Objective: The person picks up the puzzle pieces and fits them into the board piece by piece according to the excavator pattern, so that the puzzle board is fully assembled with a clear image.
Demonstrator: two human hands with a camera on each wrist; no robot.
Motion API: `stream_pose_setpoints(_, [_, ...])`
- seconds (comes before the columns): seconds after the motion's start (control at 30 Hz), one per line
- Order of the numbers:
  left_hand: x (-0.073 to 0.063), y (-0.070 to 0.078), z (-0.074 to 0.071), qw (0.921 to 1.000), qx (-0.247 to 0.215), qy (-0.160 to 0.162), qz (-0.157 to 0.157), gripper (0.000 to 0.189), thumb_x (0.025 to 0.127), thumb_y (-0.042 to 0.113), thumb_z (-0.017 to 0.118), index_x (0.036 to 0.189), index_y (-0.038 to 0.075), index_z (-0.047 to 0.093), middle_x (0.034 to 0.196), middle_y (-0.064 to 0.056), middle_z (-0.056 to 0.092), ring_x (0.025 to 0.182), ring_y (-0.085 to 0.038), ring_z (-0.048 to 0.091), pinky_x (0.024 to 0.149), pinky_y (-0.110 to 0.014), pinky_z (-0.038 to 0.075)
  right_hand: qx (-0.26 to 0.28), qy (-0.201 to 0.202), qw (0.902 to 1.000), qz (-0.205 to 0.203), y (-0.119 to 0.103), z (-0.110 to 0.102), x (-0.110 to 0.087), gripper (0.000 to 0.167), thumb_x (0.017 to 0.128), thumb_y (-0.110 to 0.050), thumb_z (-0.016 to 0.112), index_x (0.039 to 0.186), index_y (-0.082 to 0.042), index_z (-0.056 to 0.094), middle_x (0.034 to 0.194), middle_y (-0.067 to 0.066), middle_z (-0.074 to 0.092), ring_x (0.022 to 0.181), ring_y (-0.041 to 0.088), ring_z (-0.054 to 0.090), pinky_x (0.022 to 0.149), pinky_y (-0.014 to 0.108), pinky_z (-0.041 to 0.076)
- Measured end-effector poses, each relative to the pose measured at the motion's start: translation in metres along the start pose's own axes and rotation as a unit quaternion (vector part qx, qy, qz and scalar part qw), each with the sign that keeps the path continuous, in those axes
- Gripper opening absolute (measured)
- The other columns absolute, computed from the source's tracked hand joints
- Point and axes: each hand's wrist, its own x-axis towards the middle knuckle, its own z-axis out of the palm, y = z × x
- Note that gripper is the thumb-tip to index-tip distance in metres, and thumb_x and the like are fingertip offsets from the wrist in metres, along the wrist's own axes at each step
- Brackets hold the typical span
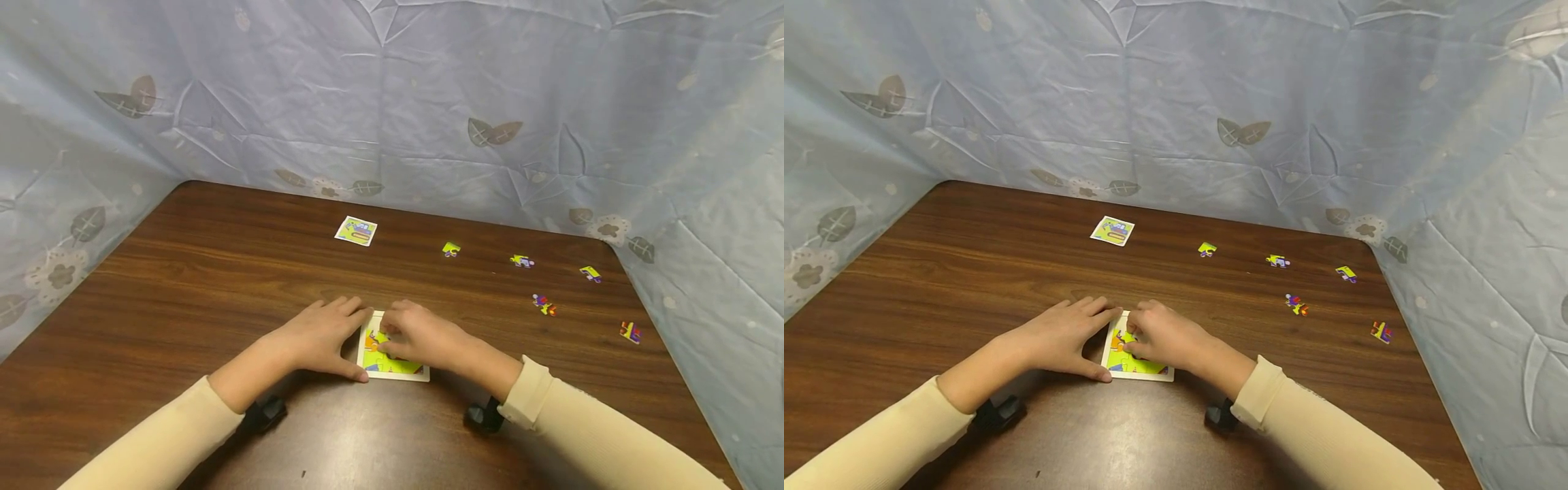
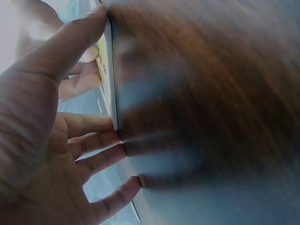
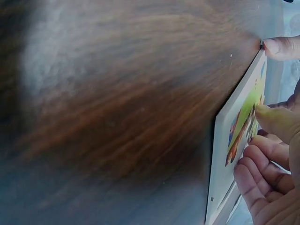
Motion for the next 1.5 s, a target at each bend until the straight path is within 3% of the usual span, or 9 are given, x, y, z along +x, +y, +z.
stream_pose_setpoints(1.03, [-0.0002,0.0004,-0.0005,1.0,0.005,0.002,0.004,0.109,0.08,0.072,0.077,0.159,0.006,0.043,0.16,-0.014,0.046,0.15,-0.035,0.044,0.117,-0.068,0.039,-0.005,-0.038,0.9993,-0.001,-0.0058,-0.0049,0.0017,0.018,0.097,-0.025,0.076,0.103,-0.008,0.077,0.096,0.002,0.068,0.085,0.01,0.055,0.074,0.02,0.05])
stream_pose_setpoints(1.5, [0.0,0.0009,-0.0011,1.0,0.001,-0.001,0.002,0.109,0.08,0.072,0.077,0.159,0.005,0.042,0.162,-0.015,0.045,0.151,-0.036,0.043,0.117,-0.069,0.039,-0.007,-0.03,0.9995,-0.003,-0.005,-0.0031,0.0029,0.014,0.098,-0.023,0.075,0.097,-0.01,0.076,0.09,-0.002,0.062,0.081,0.01,0.05,0.07,0.02,0.046])
